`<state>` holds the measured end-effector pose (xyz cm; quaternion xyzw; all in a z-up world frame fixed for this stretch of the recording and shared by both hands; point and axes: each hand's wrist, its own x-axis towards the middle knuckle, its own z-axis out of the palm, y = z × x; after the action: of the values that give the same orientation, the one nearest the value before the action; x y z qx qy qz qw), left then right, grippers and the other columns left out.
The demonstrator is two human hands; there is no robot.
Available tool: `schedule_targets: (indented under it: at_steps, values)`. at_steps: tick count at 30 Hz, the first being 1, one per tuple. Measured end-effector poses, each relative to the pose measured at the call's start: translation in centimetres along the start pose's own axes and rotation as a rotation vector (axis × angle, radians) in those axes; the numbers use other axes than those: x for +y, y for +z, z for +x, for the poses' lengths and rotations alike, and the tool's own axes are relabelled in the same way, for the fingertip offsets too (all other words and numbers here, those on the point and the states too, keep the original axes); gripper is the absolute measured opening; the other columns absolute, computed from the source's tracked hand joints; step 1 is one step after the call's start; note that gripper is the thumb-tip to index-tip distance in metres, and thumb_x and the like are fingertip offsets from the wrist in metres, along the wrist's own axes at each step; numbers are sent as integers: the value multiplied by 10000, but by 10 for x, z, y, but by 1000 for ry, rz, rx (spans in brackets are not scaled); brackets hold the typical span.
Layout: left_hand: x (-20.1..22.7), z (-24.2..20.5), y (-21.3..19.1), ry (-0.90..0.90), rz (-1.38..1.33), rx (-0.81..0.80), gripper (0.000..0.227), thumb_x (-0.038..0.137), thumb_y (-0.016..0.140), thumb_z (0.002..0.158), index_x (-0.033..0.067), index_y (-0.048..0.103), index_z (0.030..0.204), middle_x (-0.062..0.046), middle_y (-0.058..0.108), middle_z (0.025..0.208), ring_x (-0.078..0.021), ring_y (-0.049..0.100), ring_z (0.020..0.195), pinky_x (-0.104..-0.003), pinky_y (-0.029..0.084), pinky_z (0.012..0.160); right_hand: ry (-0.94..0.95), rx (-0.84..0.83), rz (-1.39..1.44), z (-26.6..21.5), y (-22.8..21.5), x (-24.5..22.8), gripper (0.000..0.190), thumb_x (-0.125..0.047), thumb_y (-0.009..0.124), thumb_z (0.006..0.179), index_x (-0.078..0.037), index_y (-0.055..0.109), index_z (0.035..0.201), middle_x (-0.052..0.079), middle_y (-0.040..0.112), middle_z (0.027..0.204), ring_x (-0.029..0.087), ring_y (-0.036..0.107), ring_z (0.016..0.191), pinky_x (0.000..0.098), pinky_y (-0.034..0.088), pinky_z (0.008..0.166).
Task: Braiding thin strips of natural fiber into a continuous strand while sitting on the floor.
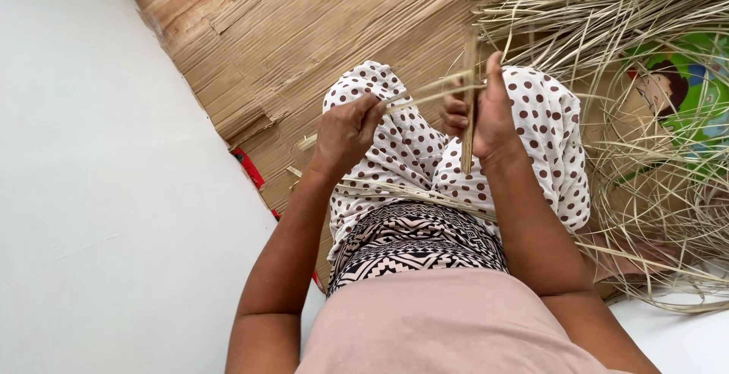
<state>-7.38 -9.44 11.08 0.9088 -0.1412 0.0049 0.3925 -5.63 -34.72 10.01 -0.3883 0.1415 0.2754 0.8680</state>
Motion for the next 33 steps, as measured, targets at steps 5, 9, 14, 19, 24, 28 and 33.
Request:
schedule_targets:
  at_steps: [5, 9, 14, 19, 24, 28, 33]
  values:
    - [12, 10, 15, -117, -89, -103, 242, 328, 569, 1032, 149, 639, 885, -142, 681, 701, -438, 686, 759, -549, 529, 652, 18, -28, -353, 20, 3, 70, 756, -886, 245, 865, -191, 529, 955, -86, 333, 686, 44, 342, 490, 186, 257, 443]
    - [40, 11, 9, -54, -98, -153, 224, 274, 578, 1010, 127, 621, 847, -155, 662, 674, -460, 664, 722, -547, 501, 599, -165, 147, -625, 18, 27, 81, 658, -702, 281, 1033, -173, 531, 731, -54, 371, 535, 70, 403, 436, 193, 319, 434]
    - [35, 9, 1, 39, -121, -177, 215, 251, 597, 1018, 112, 610, 856, -183, 645, 665, -470, 658, 714, -559, 489, 587, -107, 299, -697, 13, 39, 79, 688, -688, 343, 1029, -150, 672, 756, 44, 561, 575, 179, 558, 563, 295, 460, 577]
    - [-8, -1, -7, 94, -99, -192, 229, 201, 597, 1036, 129, 619, 819, -97, 643, 614, -378, 670, 636, -438, 528, 577, 33, 190, -175, -10, 51, 28, 560, -683, 434, 996, -183, 492, 750, -68, 254, 571, 59, 300, 435, 169, 214, 371]
    - [-20, -4, -43, 113, 83, -169, 261, 269, 619, 1054, 146, 624, 823, -138, 609, 673, -406, 640, 682, -464, 506, 583, 10, 118, 28, -16, 25, 2, 415, -540, 381, 1070, -186, 479, 877, -88, 246, 586, 22, 266, 430, 131, 201, 394]
    - [-22, -4, -59, -41, 228, -288, 297, 379, 542, 1077, 138, 652, 943, -198, 654, 759, -458, 656, 803, -582, 491, 695, -23, 278, -137, -10, 43, 24, 500, -616, 466, 1014, -142, 544, 875, -63, 336, 584, 41, 384, 453, 169, 264, 389]
    - [50, 6, -31, 39, 475, -230, 419, 216, 469, 1051, 67, 512, 1441, -221, 661, 1267, -377, 584, 1302, -600, 312, 1143, -220, 379, -705, 21, 29, 80, 567, -547, 331, 1093, -116, 613, 855, 21, 549, 577, 125, 566, 519, 268, 471, 524]
